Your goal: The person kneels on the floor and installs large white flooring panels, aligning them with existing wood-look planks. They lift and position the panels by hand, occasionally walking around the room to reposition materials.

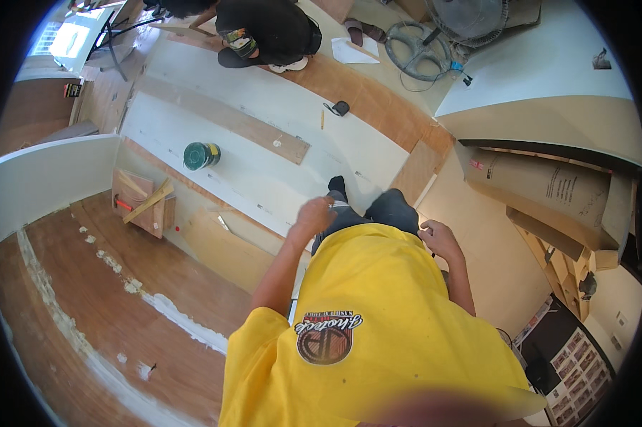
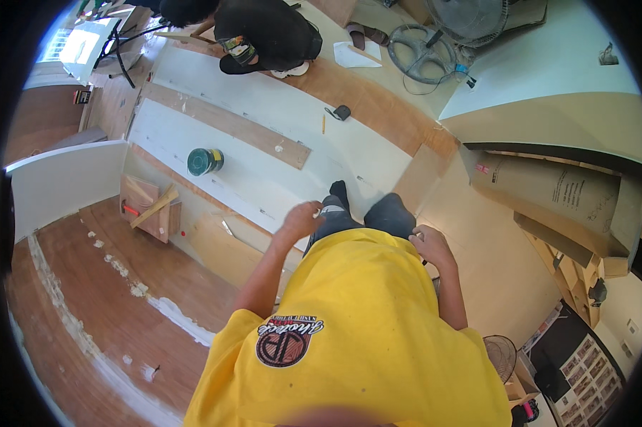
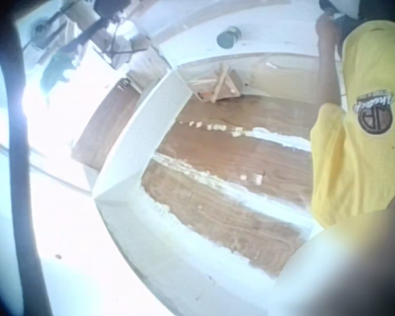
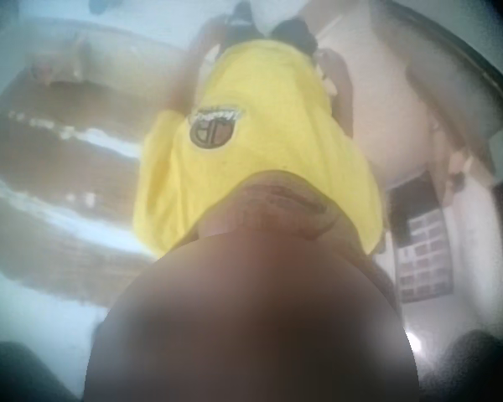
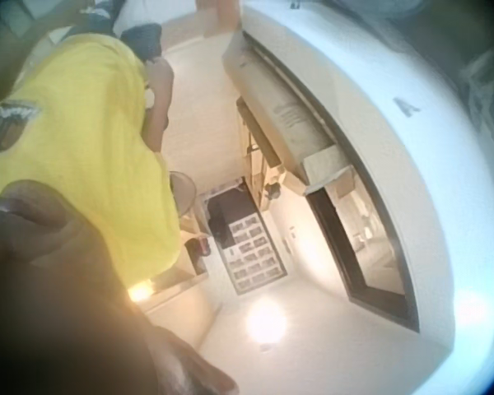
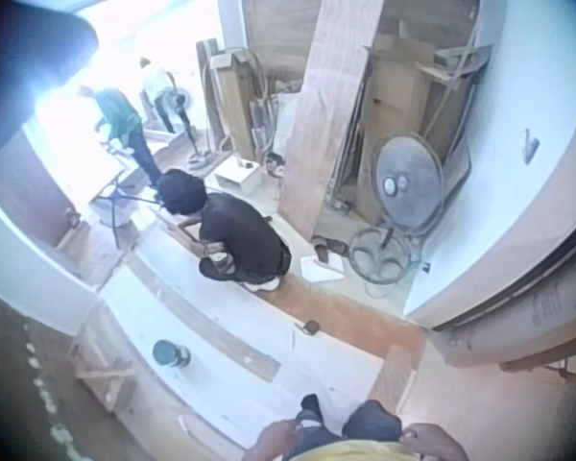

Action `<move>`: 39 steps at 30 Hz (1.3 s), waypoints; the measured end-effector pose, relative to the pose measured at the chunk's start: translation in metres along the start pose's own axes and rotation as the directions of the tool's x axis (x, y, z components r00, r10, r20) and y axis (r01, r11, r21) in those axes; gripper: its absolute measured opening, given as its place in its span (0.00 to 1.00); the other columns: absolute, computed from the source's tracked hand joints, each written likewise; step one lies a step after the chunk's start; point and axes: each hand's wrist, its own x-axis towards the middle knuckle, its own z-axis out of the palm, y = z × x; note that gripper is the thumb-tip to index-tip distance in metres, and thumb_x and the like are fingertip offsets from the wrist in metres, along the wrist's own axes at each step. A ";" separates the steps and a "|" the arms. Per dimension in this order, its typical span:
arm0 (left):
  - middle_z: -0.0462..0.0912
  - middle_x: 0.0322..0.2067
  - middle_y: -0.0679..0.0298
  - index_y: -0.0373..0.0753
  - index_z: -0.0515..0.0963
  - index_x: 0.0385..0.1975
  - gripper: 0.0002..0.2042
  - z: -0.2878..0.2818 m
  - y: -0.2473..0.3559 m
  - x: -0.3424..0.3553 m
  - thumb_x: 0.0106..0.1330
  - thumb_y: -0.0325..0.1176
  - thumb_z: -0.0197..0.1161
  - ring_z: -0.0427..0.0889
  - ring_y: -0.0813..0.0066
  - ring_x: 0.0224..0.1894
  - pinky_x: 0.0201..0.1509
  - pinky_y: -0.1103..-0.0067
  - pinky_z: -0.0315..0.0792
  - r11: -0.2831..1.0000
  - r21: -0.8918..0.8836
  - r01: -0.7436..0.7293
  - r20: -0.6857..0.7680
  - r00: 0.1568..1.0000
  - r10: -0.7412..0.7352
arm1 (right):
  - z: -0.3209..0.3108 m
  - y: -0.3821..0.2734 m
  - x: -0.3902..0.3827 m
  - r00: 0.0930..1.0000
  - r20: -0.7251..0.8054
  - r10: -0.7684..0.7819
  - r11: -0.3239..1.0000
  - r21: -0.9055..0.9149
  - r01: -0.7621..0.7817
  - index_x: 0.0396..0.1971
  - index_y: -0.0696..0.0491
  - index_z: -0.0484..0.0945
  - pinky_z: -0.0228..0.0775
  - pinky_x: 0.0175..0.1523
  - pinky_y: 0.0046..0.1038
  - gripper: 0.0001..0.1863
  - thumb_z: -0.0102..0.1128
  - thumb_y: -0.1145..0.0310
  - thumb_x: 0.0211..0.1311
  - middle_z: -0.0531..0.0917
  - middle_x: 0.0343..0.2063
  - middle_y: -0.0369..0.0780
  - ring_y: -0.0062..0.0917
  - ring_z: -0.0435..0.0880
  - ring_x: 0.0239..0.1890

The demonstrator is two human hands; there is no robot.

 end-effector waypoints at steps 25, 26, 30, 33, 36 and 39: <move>0.82 0.31 0.43 0.33 0.80 0.30 0.20 -0.120 0.095 0.299 0.67 0.47 0.55 0.82 0.43 0.37 0.41 0.57 0.76 0.972 0.195 0.128 0.364 0.911 -0.193 | -0.233 -0.100 0.373 0.954 0.262 -0.146 0.980 -0.092 0.175 0.30 0.58 0.81 0.71 0.50 0.41 0.14 0.58 0.60 0.58 0.83 0.35 0.50 0.44 0.81 0.42; 0.82 0.33 0.42 0.33 0.79 0.33 0.20 -0.126 0.102 0.310 0.65 0.48 0.57 0.82 0.45 0.40 0.44 0.58 0.75 0.958 0.211 0.194 0.385 0.884 -0.264 | -0.247 -0.100 0.385 0.950 0.277 -0.142 0.988 -0.023 0.154 0.29 0.58 0.82 0.71 0.49 0.41 0.14 0.58 0.61 0.58 0.83 0.35 0.50 0.43 0.81 0.42; 0.81 0.34 0.41 0.31 0.77 0.33 0.20 -0.140 0.115 0.331 0.65 0.48 0.56 0.81 0.43 0.41 0.44 0.57 0.74 0.963 0.029 0.269 0.359 0.896 -0.261 | -0.283 -0.098 0.428 0.966 0.241 -0.097 0.988 -0.096 0.123 0.28 0.58 0.81 0.71 0.46 0.43 0.13 0.57 0.61 0.58 0.83 0.32 0.51 0.46 0.82 0.40; 0.81 0.33 0.40 0.30 0.76 0.34 0.22 -0.146 0.119 0.348 0.66 0.49 0.56 0.81 0.42 0.41 0.43 0.57 0.73 0.959 -0.081 0.272 0.294 0.926 -0.238 | -0.300 -0.098 0.457 0.973 0.226 -0.047 0.986 -0.145 0.081 0.26 0.58 0.80 0.71 0.46 0.43 0.14 0.57 0.61 0.59 0.83 0.31 0.51 0.46 0.82 0.39; 0.81 0.32 0.41 0.30 0.76 0.33 0.23 -0.166 0.133 0.360 0.66 0.50 0.55 0.81 0.42 0.40 0.43 0.57 0.73 0.943 -0.054 0.329 0.302 0.905 -0.298 | -0.312 -0.100 0.479 0.957 0.274 -0.092 0.989 -0.090 0.120 0.27 0.58 0.80 0.72 0.46 0.42 0.14 0.58 0.60 0.58 0.83 0.31 0.51 0.46 0.82 0.38; 0.81 0.32 0.41 0.30 0.77 0.33 0.23 -0.200 0.157 0.367 0.67 0.51 0.55 0.81 0.43 0.39 0.42 0.57 0.73 0.923 -0.041 0.384 0.291 0.888 -0.356 | -0.318 -0.102 0.494 0.942 0.313 -0.119 0.989 -0.043 0.139 0.27 0.58 0.81 0.72 0.43 0.41 0.14 0.59 0.60 0.57 0.83 0.29 0.51 0.46 0.82 0.37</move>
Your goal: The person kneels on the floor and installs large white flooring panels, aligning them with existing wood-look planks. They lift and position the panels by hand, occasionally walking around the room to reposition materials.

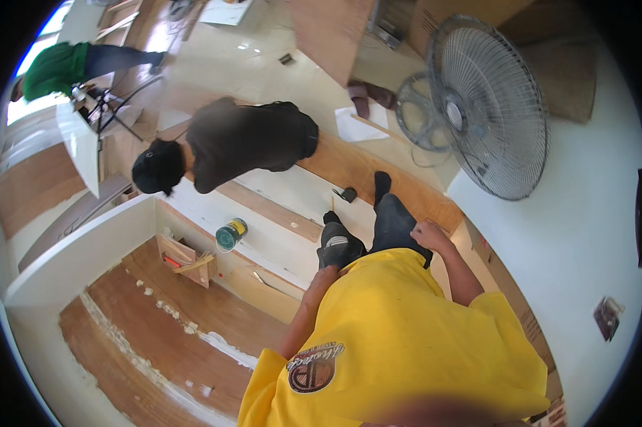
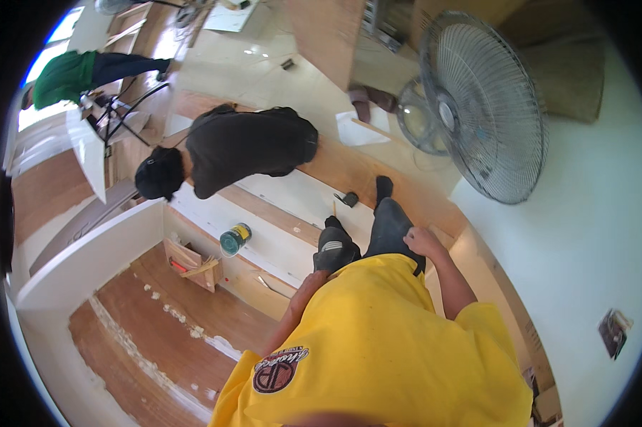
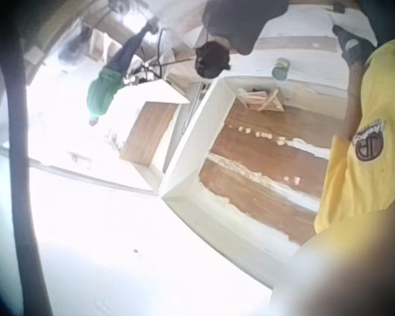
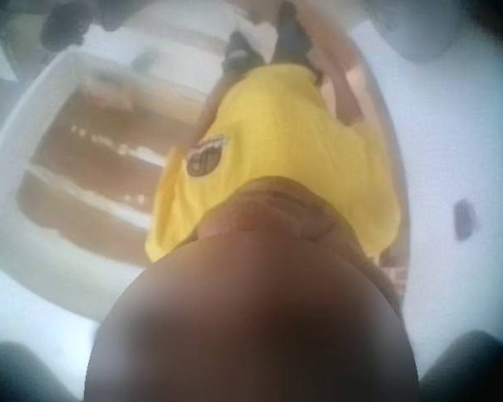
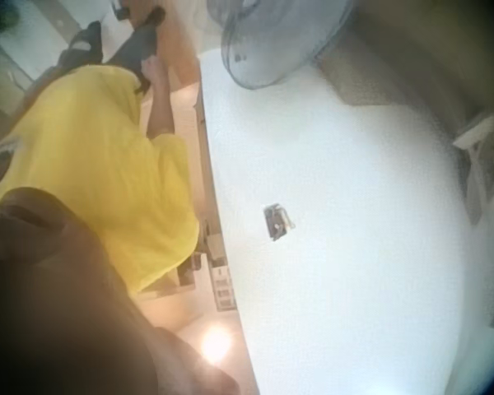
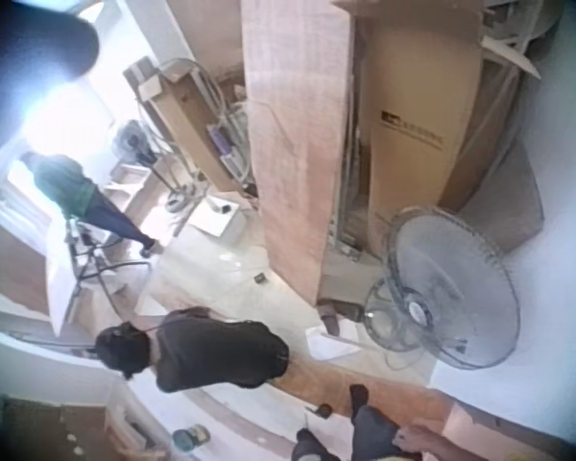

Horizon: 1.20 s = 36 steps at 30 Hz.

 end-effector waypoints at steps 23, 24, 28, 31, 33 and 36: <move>0.82 0.42 0.47 0.36 0.80 0.44 0.21 0.045 -0.148 -0.044 0.60 0.46 0.63 0.82 0.51 0.45 0.51 0.66 0.74 0.848 -0.525 0.066 -0.241 0.945 -0.223 | 0.095 -0.031 0.114 0.978 0.130 0.162 0.962 -0.240 -0.127 0.35 0.61 0.81 0.73 0.34 0.34 0.18 0.59 0.59 0.58 0.84 0.24 0.44 0.33 0.83 0.27; 0.82 0.42 0.47 0.36 0.80 0.45 0.20 0.046 -0.163 -0.043 0.60 0.46 0.63 0.81 0.51 0.46 0.51 0.66 0.74 0.843 -0.537 0.040 -0.257 0.944 -0.208 | 0.102 -0.046 0.119 0.988 0.116 0.102 0.935 -0.350 -0.055 0.35 0.62 0.81 0.73 0.35 0.35 0.20 0.59 0.57 0.58 0.84 0.25 0.45 0.35 0.83 0.27; 0.82 0.42 0.47 0.37 0.80 0.45 0.19 0.034 -0.230 -0.052 0.60 0.44 0.63 0.81 0.50 0.47 0.53 0.65 0.73 0.816 -0.579 -0.001 -0.301 0.930 -0.212 | 0.148 -0.114 0.121 0.958 0.202 0.205 0.898 -0.427 -0.102 0.40 0.65 0.80 0.72 0.46 0.39 0.27 0.55 0.52 0.59 0.84 0.34 0.53 0.46 0.83 0.40; 0.83 0.41 0.47 0.38 0.81 0.44 0.17 0.007 -0.298 -0.053 0.60 0.42 0.62 0.81 0.51 0.47 0.53 0.64 0.72 0.787 -0.613 -0.070 -0.402 0.885 -0.235 | 0.208 -0.170 0.100 0.979 0.137 0.151 0.852 -0.521 -0.058 0.54 0.65 0.72 0.61 0.64 0.39 0.33 0.53 0.51 0.60 0.73 0.54 0.61 0.49 0.71 0.60; 0.83 0.40 0.47 0.38 0.81 0.42 0.16 0.006 -0.344 -0.067 0.61 0.41 0.61 0.81 0.51 0.46 0.52 0.64 0.73 0.731 -0.682 -0.033 -0.444 0.813 -0.377 | 0.234 -0.210 0.092 0.989 0.082 0.120 0.825 -0.562 -0.054 0.57 0.65 0.69 0.61 0.64 0.39 0.35 0.53 0.50 0.60 0.72 0.56 0.61 0.49 0.71 0.60; 0.84 0.38 0.48 0.38 0.81 0.42 0.15 0.010 -0.420 -0.085 0.61 0.41 0.62 0.83 0.52 0.44 0.50 0.66 0.74 0.604 -0.796 -0.038 -0.426 0.744 -0.515 | 0.267 -0.276 0.101 0.995 -0.048 0.083 0.859 -0.503 -0.096 0.60 0.65 0.65 0.61 0.64 0.40 0.37 0.53 0.49 0.60 0.71 0.57 0.60 0.49 0.71 0.60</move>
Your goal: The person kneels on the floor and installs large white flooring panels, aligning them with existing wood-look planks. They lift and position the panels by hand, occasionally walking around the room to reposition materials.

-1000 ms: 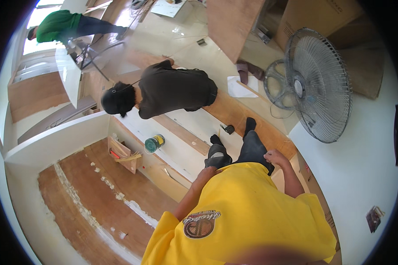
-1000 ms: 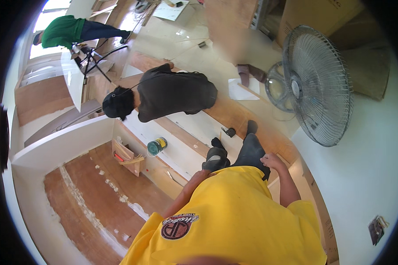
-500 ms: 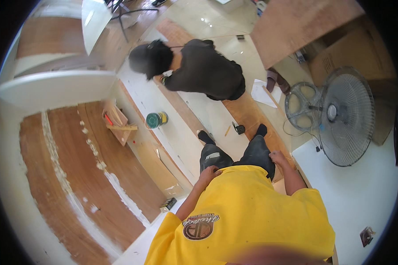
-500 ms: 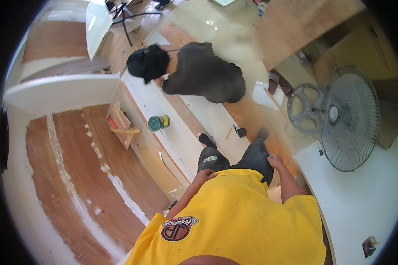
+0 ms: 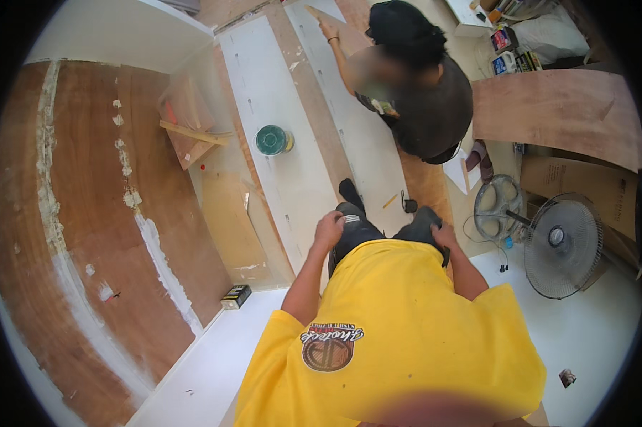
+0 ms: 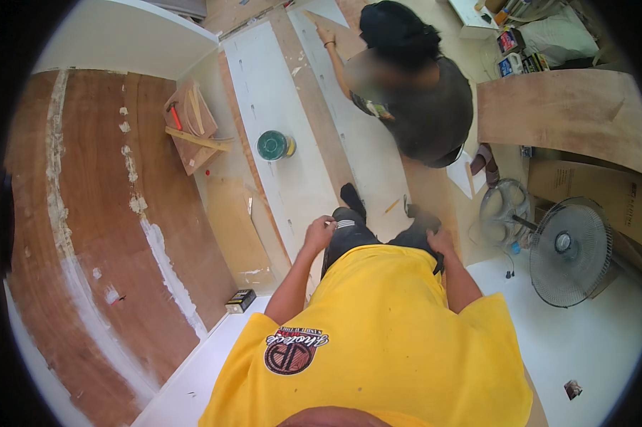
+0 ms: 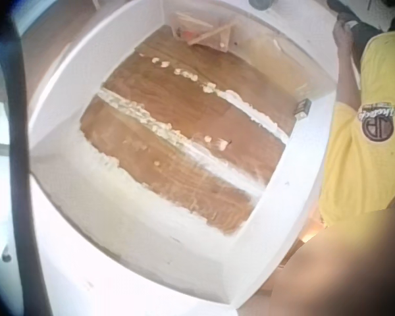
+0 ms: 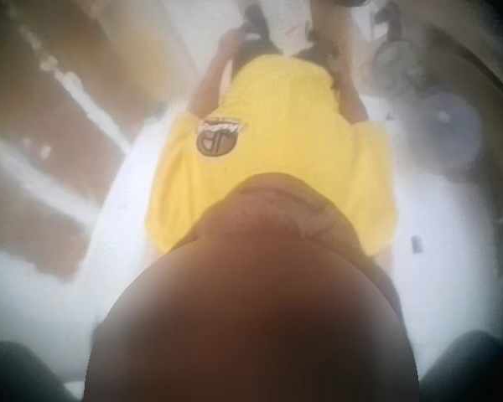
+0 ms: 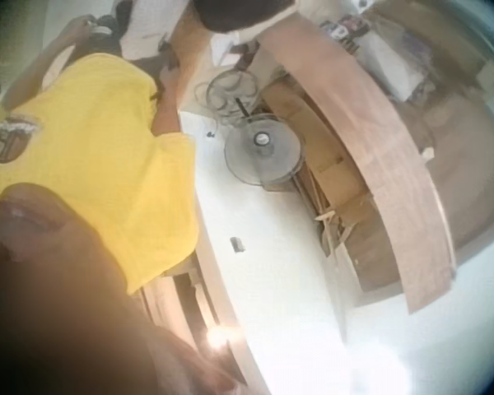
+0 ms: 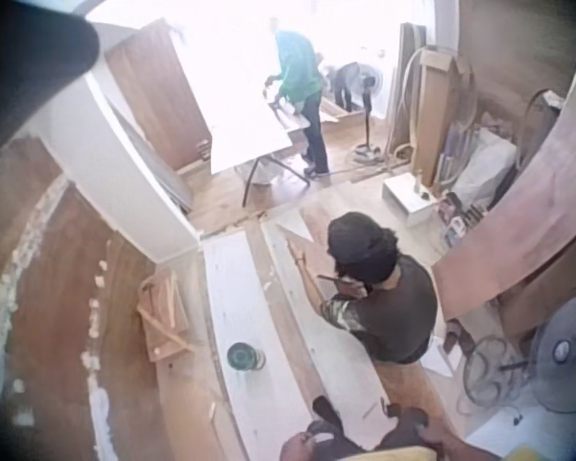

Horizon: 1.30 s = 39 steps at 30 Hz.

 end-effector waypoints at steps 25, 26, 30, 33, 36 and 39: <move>0.84 0.30 0.54 0.34 0.80 0.43 0.16 -0.193 -0.091 0.098 0.62 0.39 0.61 0.82 0.71 0.26 0.33 0.74 0.77 0.882 -0.205 0.425 0.053 0.904 -0.423 | -0.023 -0.360 0.127 0.939 0.336 -0.069 0.987 -0.116 0.114 0.58 0.61 0.70 0.62 0.65 0.38 0.43 0.55 0.39 0.52 0.72 0.58 0.56 0.43 0.71 0.62; 0.83 0.28 0.56 0.34 0.80 0.43 0.15 -0.211 -0.086 0.110 0.63 0.38 0.60 0.81 0.72 0.25 0.32 0.76 0.76 0.899 -0.251 0.360 0.026 0.930 -0.366 | -0.020 -0.365 0.135 0.935 0.343 -0.084 0.989 -0.087 0.120 0.58 0.62 0.69 0.61 0.65 0.38 0.45 0.55 0.38 0.52 0.71 0.59 0.57 0.44 0.70 0.62; 0.80 0.27 0.63 0.33 0.77 0.44 0.13 -0.254 -0.051 0.147 0.67 0.36 0.58 0.79 0.76 0.26 0.29 0.80 0.74 0.786 -0.528 0.322 -0.086 0.900 -0.427 | -0.021 -0.386 0.169 0.844 0.533 -0.056 0.994 -0.046 0.095 0.58 0.65 0.67 0.59 0.66 0.37 0.48 0.54 0.36 0.51 0.69 0.60 0.58 0.45 0.68 0.63; 0.80 0.29 0.63 0.34 0.76 0.47 0.14 -0.266 -0.027 0.168 0.68 0.37 0.58 0.79 0.77 0.27 0.28 0.80 0.73 0.722 -0.631 0.283 -0.084 0.900 -0.427 | -0.032 -0.401 0.175 0.878 0.474 -0.065 0.983 -0.121 0.138 0.61 0.64 0.66 0.61 0.65 0.35 0.46 0.53 0.38 0.54 0.71 0.59 0.54 0.43 0.71 0.61; 0.80 0.29 0.63 0.35 0.77 0.46 0.14 -0.263 -0.018 0.180 0.67 0.37 0.59 0.79 0.77 0.27 0.28 0.80 0.73 0.750 -0.546 0.373 0.030 0.904 -0.427 | -0.044 -0.413 0.172 0.873 0.476 -0.110 0.977 -0.109 0.183 0.61 0.64 0.66 0.60 0.66 0.34 0.46 0.52 0.37 0.55 0.71 0.59 0.54 0.42 0.72 0.61; 0.81 0.30 0.62 0.35 0.77 0.46 0.14 -0.261 -0.028 0.188 0.66 0.37 0.59 0.80 0.77 0.27 0.28 0.79 0.73 0.759 -0.479 0.442 0.113 0.888 -0.446 | -0.041 -0.415 0.180 0.840 0.528 -0.129 0.984 -0.034 0.172 0.55 0.63 0.72 0.62 0.62 0.36 0.40 0.46 0.39 0.61 0.76 0.55 0.53 0.42 0.74 0.58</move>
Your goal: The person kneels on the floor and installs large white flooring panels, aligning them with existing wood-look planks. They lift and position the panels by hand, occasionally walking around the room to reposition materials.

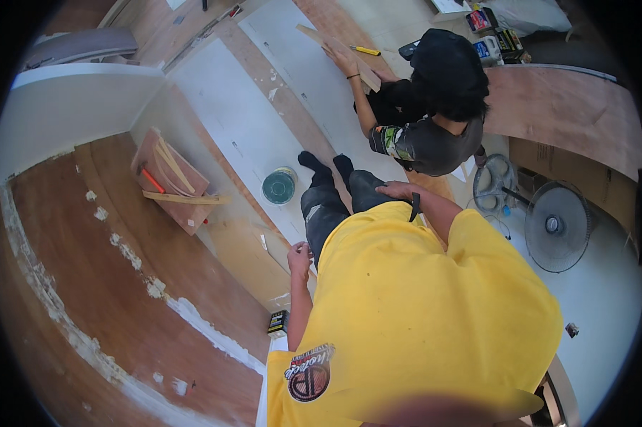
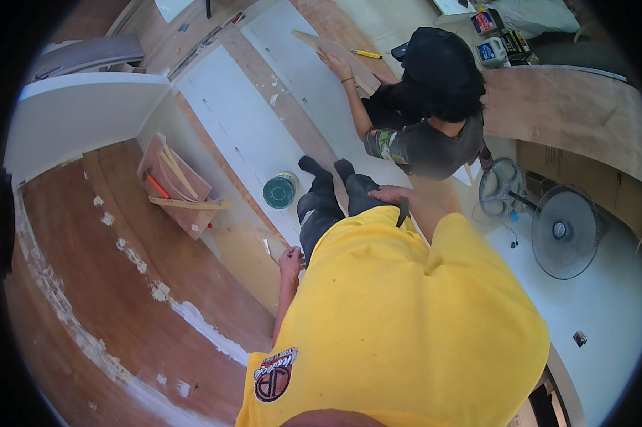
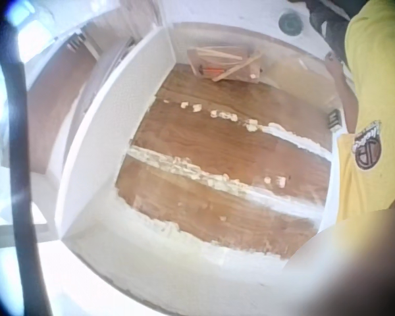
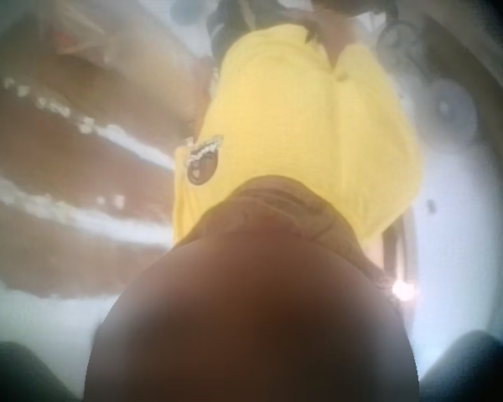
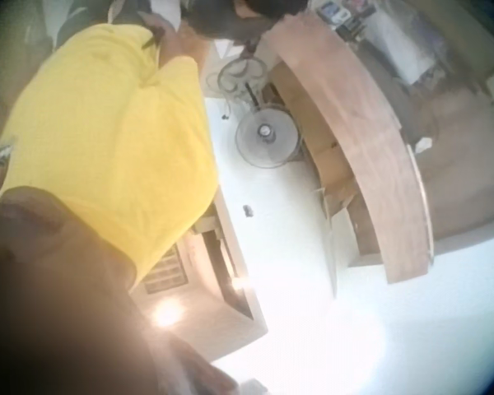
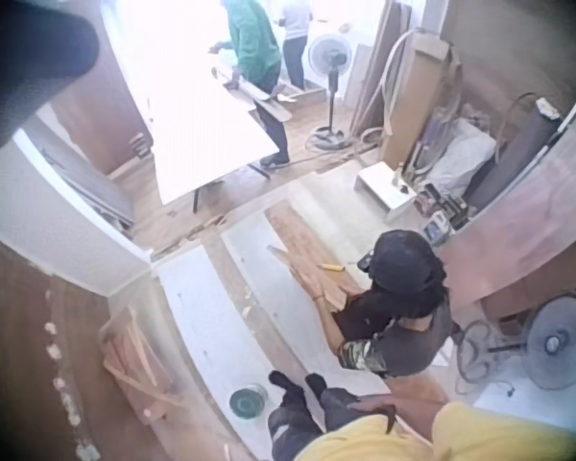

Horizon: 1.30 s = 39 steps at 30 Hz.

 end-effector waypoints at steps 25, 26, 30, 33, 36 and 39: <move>0.83 0.28 0.59 0.34 0.79 0.43 0.14 -0.112 0.271 0.188 0.63 0.36 0.61 0.81 0.75 0.25 0.26 0.78 0.74 0.954 0.107 -0.282 0.054 0.959 0.277 | -0.152 -0.233 0.108 0.947 -0.315 0.067 0.986 0.169 -0.014 0.55 0.59 0.74 0.60 0.64 0.38 0.37 0.44 0.40 0.60 0.74 0.57 0.54 0.43 0.72 0.61; 0.83 0.28 0.59 0.34 0.79 0.43 0.14 -0.116 0.290 0.191 0.63 0.36 0.61 0.81 0.75 0.25 0.25 0.78 0.73 0.956 0.116 -0.269 0.060 0.963 0.264 | -0.169 -0.246 0.109 0.951 -0.308 -0.017 0.986 0.151 0.066 0.54 0.60 0.75 0.60 0.64 0.38 0.38 0.44 0.40 0.60 0.74 0.56 0.54 0.43 0.71 0.61; 0.82 0.28 0.61 0.35 0.78 0.46 0.14 -0.151 0.341 0.197 0.64 0.36 0.60 0.79 0.75 0.23 0.24 0.79 0.72 0.944 0.267 -0.194 0.069 0.981 0.182 | -0.213 -0.298 0.105 0.963 -0.260 -0.070 0.965 0.226 0.131 0.50 0.64 0.76 0.63 0.62 0.36 0.41 0.46 0.36 0.58 0.77 0.54 0.54 0.43 0.75 0.58; 0.82 0.28 0.62 0.36 0.78 0.45 0.13 -0.176 0.364 0.213 0.64 0.36 0.60 0.80 0.77 0.26 0.25 0.80 0.72 0.993 0.069 -0.095 -0.022 0.995 0.097 | -0.232 -0.325 0.116 0.989 -0.116 -0.089 0.978 0.179 0.109 0.48 0.64 0.78 0.66 0.58 0.35 0.42 0.49 0.35 0.56 0.79 0.50 0.55 0.42 0.78 0.53; 0.83 0.29 0.60 0.35 0.80 0.43 0.13 -0.188 0.381 0.237 0.64 0.36 0.60 0.81 0.76 0.29 0.30 0.79 0.74 0.997 -0.023 -0.074 -0.059 0.996 0.072 | -0.245 -0.349 0.151 0.978 -0.184 -0.103 0.994 0.013 0.107 0.48 0.57 0.78 0.70 0.52 0.39 0.33 0.50 0.42 0.59 0.82 0.42 0.55 0.46 0.81 0.46; 0.85 0.31 0.56 0.33 0.81 0.42 0.14 -0.197 0.399 0.263 0.62 0.36 0.61 0.84 0.70 0.33 0.38 0.75 0.76 0.944 0.213 -0.251 -0.084 0.958 0.274 | -0.253 -0.365 0.178 0.906 -0.158 -0.391 0.895 -0.295 0.335 0.46 0.52 0.76 0.73 0.45 0.42 0.23 0.50 0.50 0.60 0.82 0.34 0.54 0.46 0.83 0.39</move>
